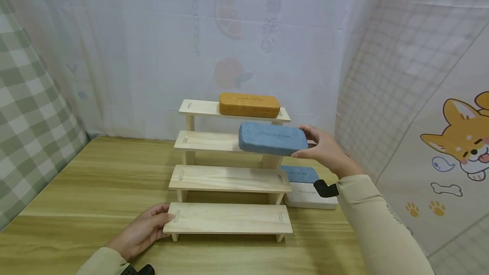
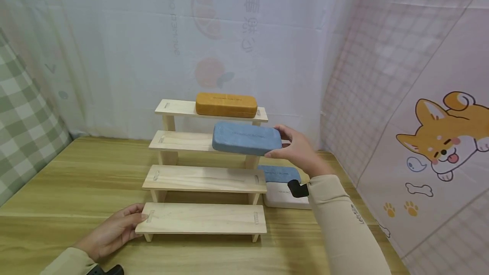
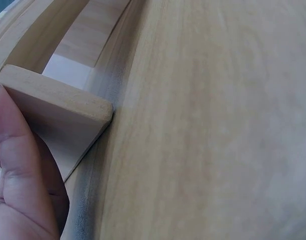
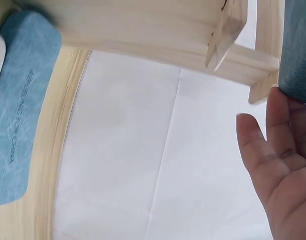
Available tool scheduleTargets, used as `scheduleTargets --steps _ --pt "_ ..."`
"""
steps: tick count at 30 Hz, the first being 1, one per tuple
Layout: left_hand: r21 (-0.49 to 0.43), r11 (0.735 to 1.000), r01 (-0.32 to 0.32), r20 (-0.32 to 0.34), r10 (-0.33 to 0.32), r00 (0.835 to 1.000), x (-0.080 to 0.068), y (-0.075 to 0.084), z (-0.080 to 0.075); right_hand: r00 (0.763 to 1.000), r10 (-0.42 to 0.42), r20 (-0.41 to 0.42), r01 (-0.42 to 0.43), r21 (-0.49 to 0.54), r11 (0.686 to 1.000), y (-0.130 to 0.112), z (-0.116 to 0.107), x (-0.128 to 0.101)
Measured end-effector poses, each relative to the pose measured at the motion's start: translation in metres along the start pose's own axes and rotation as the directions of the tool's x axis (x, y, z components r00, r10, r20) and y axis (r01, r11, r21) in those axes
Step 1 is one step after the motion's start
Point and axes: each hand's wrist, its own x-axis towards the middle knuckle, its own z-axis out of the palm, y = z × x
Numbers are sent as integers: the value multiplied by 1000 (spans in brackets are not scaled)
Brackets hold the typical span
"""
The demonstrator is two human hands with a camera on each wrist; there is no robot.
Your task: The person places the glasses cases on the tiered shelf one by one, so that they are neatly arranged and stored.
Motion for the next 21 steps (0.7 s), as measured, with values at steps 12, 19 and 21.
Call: scheduleTargets --steps 12,19,21 --pt "14 1000 1 -11 -1 1000 -1 -1 1 1000 9 18 -8 -44 999 -13 20 19" --pt "16 1000 -2 -5 2 1000 -1 -1 1 999 -19 36 22 -74 997 -17 31 31" --pt "17 1000 0 -8 0 1000 -1 -1 1 999 -13 38 16 -68 998 -18 33 33"
